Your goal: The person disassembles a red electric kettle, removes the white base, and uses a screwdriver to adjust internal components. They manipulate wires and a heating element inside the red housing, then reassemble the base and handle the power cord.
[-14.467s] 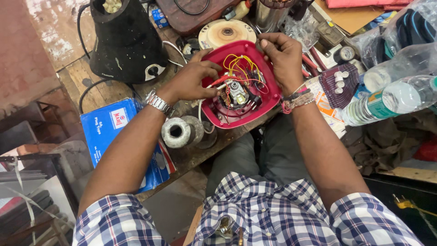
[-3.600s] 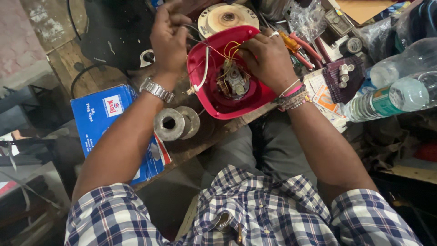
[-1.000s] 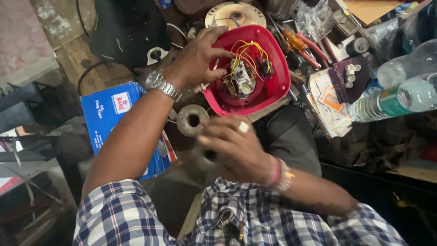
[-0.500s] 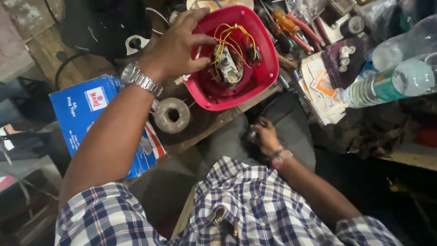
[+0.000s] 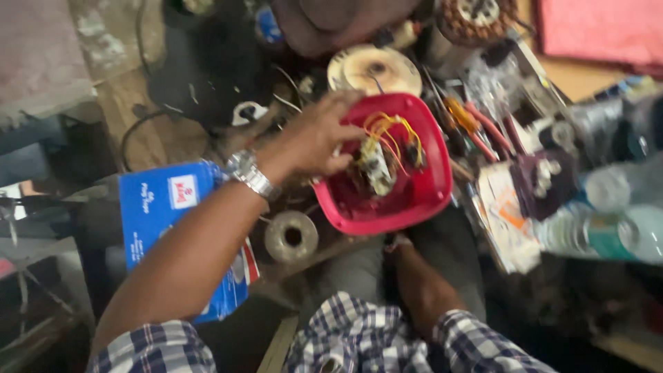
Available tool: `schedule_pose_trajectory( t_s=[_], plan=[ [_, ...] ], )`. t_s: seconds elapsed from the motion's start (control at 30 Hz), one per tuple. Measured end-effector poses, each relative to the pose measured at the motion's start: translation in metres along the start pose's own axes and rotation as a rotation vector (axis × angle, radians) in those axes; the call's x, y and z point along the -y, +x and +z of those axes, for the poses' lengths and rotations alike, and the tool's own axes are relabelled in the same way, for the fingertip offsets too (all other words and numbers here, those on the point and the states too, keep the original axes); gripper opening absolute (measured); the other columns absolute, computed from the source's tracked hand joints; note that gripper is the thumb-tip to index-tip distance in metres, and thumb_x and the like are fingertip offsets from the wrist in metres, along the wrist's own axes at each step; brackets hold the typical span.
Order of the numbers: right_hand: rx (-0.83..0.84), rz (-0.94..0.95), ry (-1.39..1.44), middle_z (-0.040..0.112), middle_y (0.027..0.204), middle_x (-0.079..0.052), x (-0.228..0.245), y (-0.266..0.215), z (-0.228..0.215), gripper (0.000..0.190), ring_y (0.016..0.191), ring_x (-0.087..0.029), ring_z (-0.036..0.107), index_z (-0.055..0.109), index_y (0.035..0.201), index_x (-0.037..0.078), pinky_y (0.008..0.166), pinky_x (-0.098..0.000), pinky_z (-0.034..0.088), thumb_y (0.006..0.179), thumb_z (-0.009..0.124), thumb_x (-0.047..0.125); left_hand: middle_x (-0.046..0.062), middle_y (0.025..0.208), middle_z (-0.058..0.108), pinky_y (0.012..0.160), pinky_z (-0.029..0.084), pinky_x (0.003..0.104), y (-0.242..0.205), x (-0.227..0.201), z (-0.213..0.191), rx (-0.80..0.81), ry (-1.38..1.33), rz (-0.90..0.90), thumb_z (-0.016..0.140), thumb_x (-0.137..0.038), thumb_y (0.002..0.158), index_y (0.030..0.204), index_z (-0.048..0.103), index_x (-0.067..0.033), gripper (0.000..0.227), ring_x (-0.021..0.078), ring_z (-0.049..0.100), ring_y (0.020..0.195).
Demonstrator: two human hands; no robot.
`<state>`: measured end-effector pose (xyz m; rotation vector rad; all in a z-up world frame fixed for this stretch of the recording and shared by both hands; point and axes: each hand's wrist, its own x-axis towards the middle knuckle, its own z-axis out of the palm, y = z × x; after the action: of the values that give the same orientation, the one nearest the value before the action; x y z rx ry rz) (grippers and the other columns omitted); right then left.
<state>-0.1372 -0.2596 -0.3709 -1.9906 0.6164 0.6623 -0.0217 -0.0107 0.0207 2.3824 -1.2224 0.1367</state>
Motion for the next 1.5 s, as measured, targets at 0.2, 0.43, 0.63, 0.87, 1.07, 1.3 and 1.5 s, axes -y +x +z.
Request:
schedule_pose_trajectory(
  t_s=[0.2,0.43,0.63,0.87,1.07,1.3,1.5],
  plan=[
    [0.076,-0.054,-0.1,0.071,0.109,-0.012,0.038,0.044,0.012,0.049,0.094,-0.025,0.069,0.054,0.137,0.009,0.081,-0.0396,0.059,0.089,0.064,0.006,0.021,0.155,0.039,0.107,0.045,0.052,0.003,-0.011,-0.011,0.023,0.004,-0.047,0.081,-0.024,0.068,0.109,0.078,-0.0143,0.042,0.0404,0.039,0.143],
    [0.141,-0.094,-0.185,0.072,0.109,-0.012,0.063,0.064,0.031,0.046,0.095,-0.026,0.07,0.057,0.134,0.009,0.082,-0.0389,0.059,0.089,0.064,0.006,0.02,0.158,0.037,0.105,0.047,0.052,0.006,-0.018,-0.016,0.041,-0.007,-0.093,0.08,-0.022,0.069,0.106,0.077,-0.0136,0.038,0.0378,0.038,0.145],
    [0.185,-0.111,-0.233,0.073,0.109,-0.013,0.056,0.064,0.023,0.044,0.096,-0.027,0.071,0.06,0.133,0.008,0.083,-0.0383,0.059,0.089,0.064,0.006,0.021,0.158,0.038,0.108,0.045,0.051,0.007,-0.016,-0.012,0.01,-0.007,-0.087,0.079,-0.02,0.068,0.102,0.077,-0.0134,0.035,0.0392,0.039,0.144],
    [0.229,-0.141,-0.248,0.074,0.11,-0.013,0.047,0.041,0.017,0.041,0.097,-0.027,0.072,0.063,0.13,0.007,0.084,-0.0377,0.058,0.09,0.064,0.006,0.019,0.158,0.04,0.113,0.043,0.05,0.006,-0.012,-0.01,-0.005,-0.007,-0.054,0.079,-0.022,0.07,0.103,0.077,-0.0138,0.035,0.0385,0.039,0.144],
    [0.289,-0.19,-0.261,0.076,0.11,-0.014,0.031,-0.004,-0.018,0.039,0.098,-0.028,0.073,0.065,0.129,0.007,0.085,-0.0371,0.058,0.09,0.064,0.005,0.019,0.158,0.038,0.109,0.039,0.053,0.005,-0.012,-0.009,0.06,0.014,-0.1,0.078,-0.026,0.074,0.107,0.078,-0.0158,0.035,0.0385,0.036,0.145],
    [0.551,-0.313,-0.177,0.077,0.11,-0.014,0.036,-0.146,-0.064,0.036,0.1,-0.029,0.074,0.068,0.126,0.006,0.086,-0.0364,0.058,0.09,0.064,0.005,0.017,0.146,0.055,0.114,0.037,0.055,-0.001,-0.004,-0.009,-0.045,-0.031,-0.093,0.082,-0.038,0.082,0.107,0.08,-0.0187,0.032,0.0338,0.049,0.139],
    [0.296,-0.875,-0.048,0.076,0.115,-0.013,0.118,-0.292,-0.091,0.038,0.102,-0.027,0.075,0.068,0.127,0.005,0.089,-0.0351,0.057,0.089,0.066,0.003,0.008,0.117,0.072,0.091,0.06,0.035,-0.022,0.054,-0.028,-0.674,-0.67,-0.195,0.08,-0.031,0.094,0.12,0.066,-0.0037,0.04,0.0246,0.074,0.104]
  ],
)
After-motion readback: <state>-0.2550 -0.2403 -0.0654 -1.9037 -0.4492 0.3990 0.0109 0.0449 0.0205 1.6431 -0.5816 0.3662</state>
